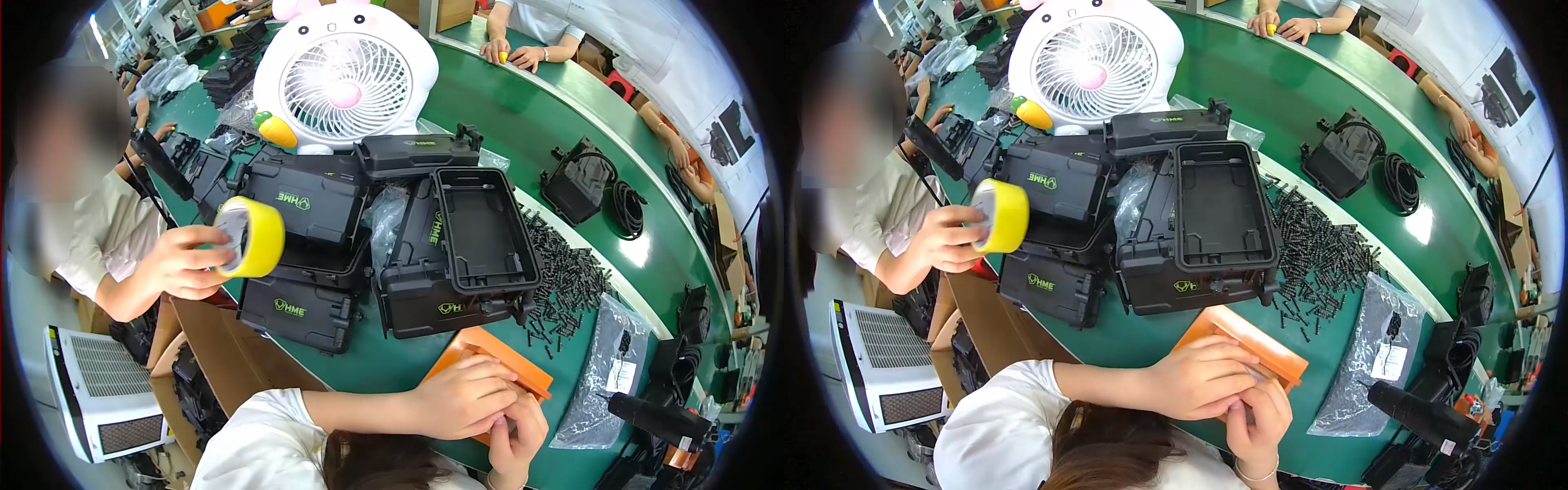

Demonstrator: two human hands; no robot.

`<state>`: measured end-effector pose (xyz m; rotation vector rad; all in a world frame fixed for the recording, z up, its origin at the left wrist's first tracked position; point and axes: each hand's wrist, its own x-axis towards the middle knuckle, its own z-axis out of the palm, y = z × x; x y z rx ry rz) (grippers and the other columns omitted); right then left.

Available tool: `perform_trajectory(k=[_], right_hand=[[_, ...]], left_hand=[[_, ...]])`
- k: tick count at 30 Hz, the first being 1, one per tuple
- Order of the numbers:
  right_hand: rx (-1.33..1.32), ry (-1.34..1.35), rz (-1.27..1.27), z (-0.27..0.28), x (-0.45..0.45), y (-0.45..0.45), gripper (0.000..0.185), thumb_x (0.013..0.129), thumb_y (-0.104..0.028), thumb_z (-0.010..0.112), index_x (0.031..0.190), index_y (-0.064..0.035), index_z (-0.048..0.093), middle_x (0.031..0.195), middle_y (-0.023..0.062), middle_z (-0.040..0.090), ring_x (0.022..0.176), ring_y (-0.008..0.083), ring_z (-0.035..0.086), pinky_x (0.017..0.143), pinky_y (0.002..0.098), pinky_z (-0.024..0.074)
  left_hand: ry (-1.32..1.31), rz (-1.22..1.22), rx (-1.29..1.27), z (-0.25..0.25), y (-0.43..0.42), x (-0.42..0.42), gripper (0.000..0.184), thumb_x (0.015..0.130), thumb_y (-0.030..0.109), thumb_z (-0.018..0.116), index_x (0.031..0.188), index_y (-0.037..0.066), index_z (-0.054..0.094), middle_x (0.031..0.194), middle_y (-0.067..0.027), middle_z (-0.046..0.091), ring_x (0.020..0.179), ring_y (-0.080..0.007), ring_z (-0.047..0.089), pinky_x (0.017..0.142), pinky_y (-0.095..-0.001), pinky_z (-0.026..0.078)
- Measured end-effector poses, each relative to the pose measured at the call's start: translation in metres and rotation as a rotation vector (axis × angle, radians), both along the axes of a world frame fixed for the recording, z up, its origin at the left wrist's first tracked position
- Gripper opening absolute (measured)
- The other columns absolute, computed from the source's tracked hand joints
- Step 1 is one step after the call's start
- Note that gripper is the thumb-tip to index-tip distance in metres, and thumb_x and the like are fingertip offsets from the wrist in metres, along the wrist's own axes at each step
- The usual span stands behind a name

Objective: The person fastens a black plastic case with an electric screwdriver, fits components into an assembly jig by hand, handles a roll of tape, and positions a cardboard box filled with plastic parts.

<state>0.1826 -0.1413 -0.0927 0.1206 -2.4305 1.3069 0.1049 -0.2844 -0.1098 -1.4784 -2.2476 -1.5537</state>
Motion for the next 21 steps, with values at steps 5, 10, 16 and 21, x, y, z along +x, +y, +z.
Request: perform_trajectory(k=[5,10,16,21], right_hand=[[0.0,-0.006,-0.001,0.0,0.001,0.001,0.01,0.07,0.001,0.06,0.08,0.0008,0.06,0.07,0.0113,0.058,0.061,0.0246,0.053,0.056,0.0315,0.0413],[-0.043,-0.026,-0.013,0.0,0.004,0.001,0.008,0.071,0.004,0.058,0.079,0.0009,0.059,0.07,0.011,0.058,0.062,0.0232,0.054,0.057,0.0299,0.0417],[-0.085,-0.012,-0.009,0.0,0.005,0.003,0.008,0.071,0.006,0.058,0.077,0.001,0.059,0.071,0.0115,0.059,0.063,0.0235,0.055,0.059,0.03,0.0428],[-0.082,0.019,0.008,0.0,0.005,0.003,0.009,0.071,0.007,0.058,0.078,0.0008,0.059,0.07,0.0116,0.058,0.063,0.0232,0.056,0.059,0.0303,0.043]], left_hand=[[0.025,0.005,0.007,0.0,0.0,0.0,0.027,0.079,0.017,0.063,0.101,0.002,0.06,0.107,-0.0133,0.061,0.106,-0.0271,0.056,0.098,-0.0452,0.04],[0.052,0.014,0.091,-0.003,-0.001,-0.001,0.028,0.077,0.015,0.064,0.101,0.002,0.06,0.105,-0.0124,0.06,0.105,-0.0293,0.057,0.093,-0.0449,0.043],[0.349,0.352,0.136,0.048,-0.054,-0.019,0.026,0.068,0.003,0.061,0.093,0.002,0.06,0.104,-0.0128,0.06,0.097,-0.0316,0.058,0.082,-0.0429,0.048],[0.633,1.061,-0.112,0.07,-0.143,-0.049,0.031,0.068,-0.003,0.059,0.099,-0.001,0.06,0.105,-0.0162,0.059,0.101,-0.0356,0.055,0.089,-0.0451,0.043]])
